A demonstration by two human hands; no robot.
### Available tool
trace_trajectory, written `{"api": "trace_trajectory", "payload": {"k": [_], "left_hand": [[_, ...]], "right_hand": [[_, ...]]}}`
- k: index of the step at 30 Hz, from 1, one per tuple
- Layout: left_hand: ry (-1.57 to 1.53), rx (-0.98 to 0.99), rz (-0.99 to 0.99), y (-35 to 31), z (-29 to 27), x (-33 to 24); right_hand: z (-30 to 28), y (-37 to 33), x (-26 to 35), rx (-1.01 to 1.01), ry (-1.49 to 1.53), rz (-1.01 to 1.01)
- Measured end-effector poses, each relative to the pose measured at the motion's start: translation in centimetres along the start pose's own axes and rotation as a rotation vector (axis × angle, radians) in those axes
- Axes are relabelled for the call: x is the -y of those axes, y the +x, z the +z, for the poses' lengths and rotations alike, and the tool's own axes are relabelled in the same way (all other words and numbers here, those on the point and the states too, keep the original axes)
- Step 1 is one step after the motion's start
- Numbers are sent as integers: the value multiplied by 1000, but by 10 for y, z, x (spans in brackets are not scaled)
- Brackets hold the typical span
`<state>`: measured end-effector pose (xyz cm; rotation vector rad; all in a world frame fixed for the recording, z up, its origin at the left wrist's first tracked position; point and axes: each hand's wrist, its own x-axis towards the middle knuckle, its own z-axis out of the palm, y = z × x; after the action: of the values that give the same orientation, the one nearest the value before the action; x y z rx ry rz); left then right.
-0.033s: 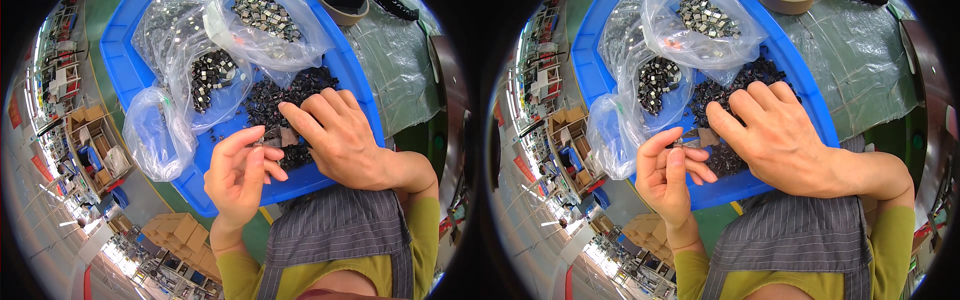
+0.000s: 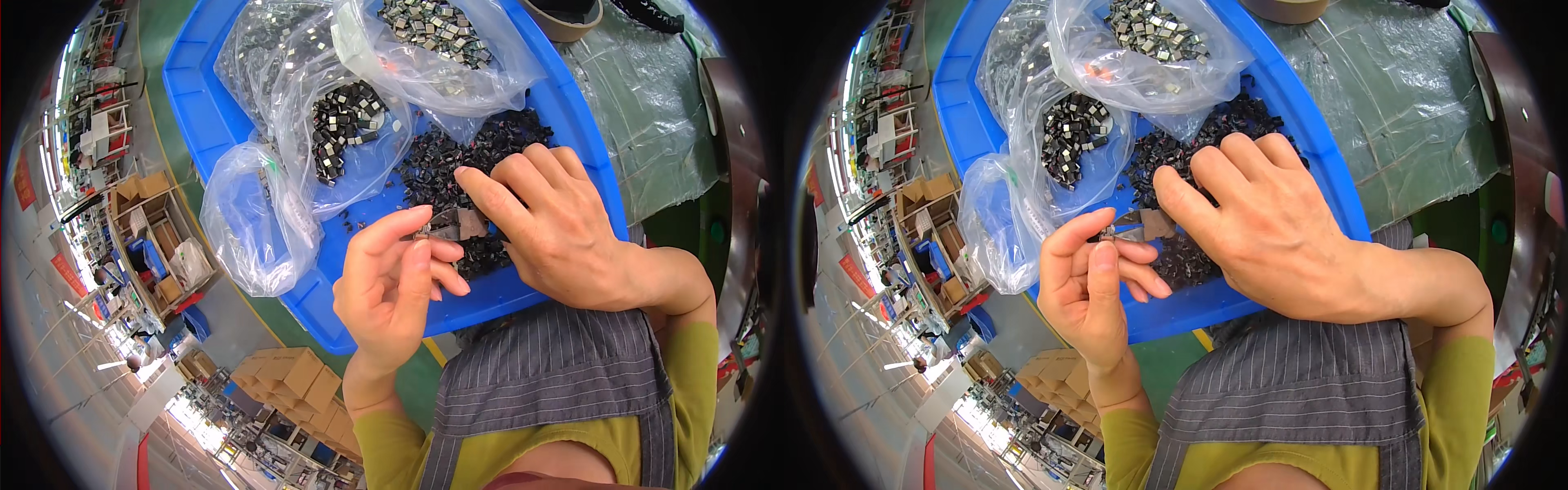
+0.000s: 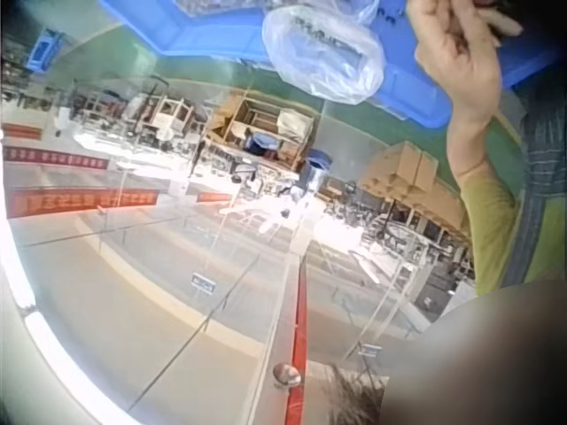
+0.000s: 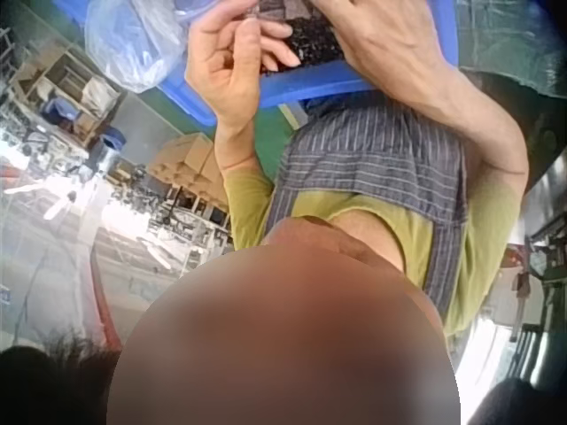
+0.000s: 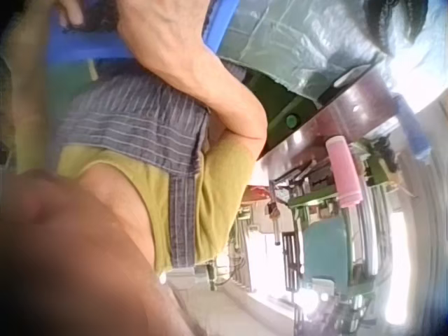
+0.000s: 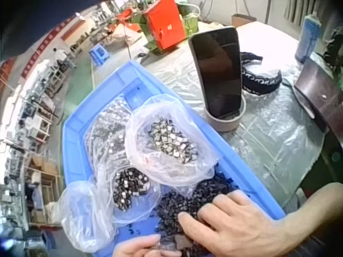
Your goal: Trimming or clipping small black electronic components using pliers.
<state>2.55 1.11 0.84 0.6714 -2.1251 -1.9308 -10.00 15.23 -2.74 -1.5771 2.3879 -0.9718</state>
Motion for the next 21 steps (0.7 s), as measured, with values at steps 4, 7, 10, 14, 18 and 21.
{"api": "trace_trajectory", "payload": {"k": [4,7,10,14,18,21], "left_hand": [[-3,-2,1,0,1,1],[38,-10,17,0,1,2],[49,-16,24,0,2,3],[33,-3,31,0,1,4],[50,-3,31,-1,1,4],[71,0,55,-1,2,5]], "right_hand": [[4,0,0,-9,-46,-7],[4,0,0,-3,-45,-6],[3,0,0,22,-46,-7],[2,0,0,40,-48,6],[3,-1,1,52,-45,7],[1,-2,2,86,-12,23]]}}
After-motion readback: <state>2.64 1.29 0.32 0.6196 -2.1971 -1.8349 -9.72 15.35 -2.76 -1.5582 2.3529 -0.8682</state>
